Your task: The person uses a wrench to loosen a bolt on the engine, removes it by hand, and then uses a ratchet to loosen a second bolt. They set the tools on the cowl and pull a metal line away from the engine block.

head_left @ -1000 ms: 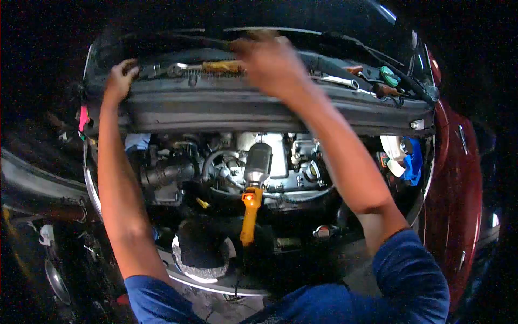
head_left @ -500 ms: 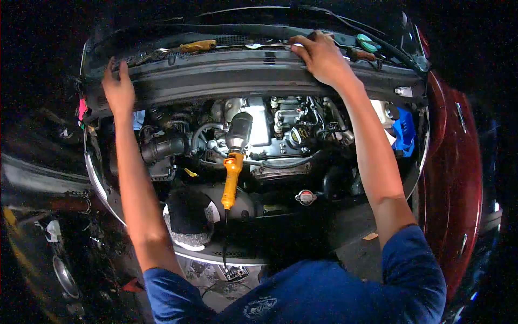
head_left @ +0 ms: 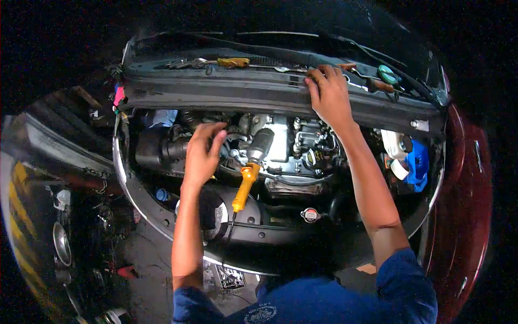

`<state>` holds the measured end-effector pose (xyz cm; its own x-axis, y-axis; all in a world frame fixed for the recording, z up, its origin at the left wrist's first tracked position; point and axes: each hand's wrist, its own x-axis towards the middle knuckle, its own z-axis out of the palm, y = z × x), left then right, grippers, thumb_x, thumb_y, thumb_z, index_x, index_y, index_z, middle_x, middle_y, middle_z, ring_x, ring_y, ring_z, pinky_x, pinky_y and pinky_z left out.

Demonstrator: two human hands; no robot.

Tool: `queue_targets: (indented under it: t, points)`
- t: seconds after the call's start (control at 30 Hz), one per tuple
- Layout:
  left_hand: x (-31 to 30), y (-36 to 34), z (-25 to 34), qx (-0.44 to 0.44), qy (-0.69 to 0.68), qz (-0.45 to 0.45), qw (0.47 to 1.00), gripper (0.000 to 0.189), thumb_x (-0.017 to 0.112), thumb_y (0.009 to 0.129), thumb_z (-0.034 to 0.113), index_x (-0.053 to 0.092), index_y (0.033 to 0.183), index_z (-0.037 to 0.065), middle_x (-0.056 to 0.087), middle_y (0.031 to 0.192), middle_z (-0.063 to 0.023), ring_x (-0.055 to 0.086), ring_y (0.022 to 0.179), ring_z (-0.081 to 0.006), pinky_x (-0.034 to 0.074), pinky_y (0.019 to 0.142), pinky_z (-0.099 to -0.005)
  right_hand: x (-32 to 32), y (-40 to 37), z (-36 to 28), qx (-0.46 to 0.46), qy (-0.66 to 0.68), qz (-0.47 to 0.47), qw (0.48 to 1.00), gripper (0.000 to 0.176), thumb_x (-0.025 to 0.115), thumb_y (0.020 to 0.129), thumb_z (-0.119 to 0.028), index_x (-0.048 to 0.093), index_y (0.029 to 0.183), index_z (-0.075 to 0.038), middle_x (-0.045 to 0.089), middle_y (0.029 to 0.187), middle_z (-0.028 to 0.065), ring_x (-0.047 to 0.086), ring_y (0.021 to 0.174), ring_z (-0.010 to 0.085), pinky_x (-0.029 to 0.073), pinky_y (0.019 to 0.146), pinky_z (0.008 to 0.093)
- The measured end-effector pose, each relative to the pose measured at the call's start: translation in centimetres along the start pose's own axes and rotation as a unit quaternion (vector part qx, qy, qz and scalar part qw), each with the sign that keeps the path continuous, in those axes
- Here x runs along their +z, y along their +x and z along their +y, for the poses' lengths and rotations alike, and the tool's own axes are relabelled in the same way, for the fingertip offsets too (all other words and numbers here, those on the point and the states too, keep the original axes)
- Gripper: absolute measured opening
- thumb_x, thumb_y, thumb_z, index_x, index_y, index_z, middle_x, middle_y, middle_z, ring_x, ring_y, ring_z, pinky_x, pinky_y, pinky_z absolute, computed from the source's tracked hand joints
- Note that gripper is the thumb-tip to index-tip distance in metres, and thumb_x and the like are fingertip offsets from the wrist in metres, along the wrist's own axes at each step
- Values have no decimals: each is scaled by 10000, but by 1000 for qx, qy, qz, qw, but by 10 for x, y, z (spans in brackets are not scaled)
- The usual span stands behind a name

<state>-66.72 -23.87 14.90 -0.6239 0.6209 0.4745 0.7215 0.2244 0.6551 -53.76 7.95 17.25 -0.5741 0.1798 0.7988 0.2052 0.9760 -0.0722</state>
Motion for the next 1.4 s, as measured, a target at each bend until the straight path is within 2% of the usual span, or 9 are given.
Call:
queue_targets:
  t: [0.13,0.27,0.37,0.47,0.7,0.87,1.1,1.23,1.4]
  points:
    - [-2,54,21,26,18,-13,999,206,631,978,162,709,1078,-1,696,1064,-174,652,1040,-359,503,907,-389,17,19,9,19,2,19,1000,220,603,966,-247,675,1062,-62,620,1131,198,572,1050,405,457,929,510]
    - [20,123,21,227,94,44,968,199,626,963,161,728,1068,27,702,1053,-172,657,1014,-381,518,907,-438,26,20,7,63,-22,28,997,247,578,985,-281,682,1008,-57,630,1070,189,579,1030,396,461,915,501]
    - [49,177,11,307,174,-23,936,204,598,928,100,738,1068,50,706,1067,-187,669,1009,-395,531,895,-484,27,15,11,75,-50,15,996,253,587,976,-286,692,959,-56,643,1033,180,588,999,394,474,885,504]
    - [65,207,26,214,337,-146,905,189,605,850,64,752,967,45,728,1019,-183,696,989,-373,546,893,-468,27,15,11,77,-54,25,995,256,598,966,-288,698,911,-59,652,981,170,599,964,382,487,840,507]
    - [74,236,20,295,399,-191,847,167,602,810,58,736,907,36,727,975,-216,716,934,-397,578,825,-498,24,13,8,56,-69,46,995,265,648,949,-289,748,844,-67,642,852,147,613,854,353,500,762,464]
    - [66,250,20,291,443,-236,814,195,616,796,69,767,907,13,740,960,-216,737,913,-369,591,818,-478,24,10,6,77,-58,36,995,339,613,965,-359,764,840,-82,654,954,151,612,941,341,495,821,463]
    - [54,246,-2,259,314,-242,881,257,630,861,161,686,1041,-14,695,1091,-240,660,1069,-409,525,933,-478,27,10,8,63,-64,60,994,296,650,954,-284,742,777,-65,676,921,109,633,877,325,503,793,439]
    - [38,242,-4,176,222,-296,912,330,621,930,250,618,1175,28,632,1148,-219,596,1134,-390,472,985,-461,25,10,10,64,-31,38,997,284,629,950,-317,757,894,-71,669,957,144,614,898,334,492,806,459]
    - [33,231,-12,220,187,-268,919,268,564,982,216,606,1177,38,622,1170,-189,569,1163,-370,443,1025,-441,21,17,4,24,-9,65,998,290,626,948,-309,717,1091,-74,673,1014,152,612,971,346,497,874,466]
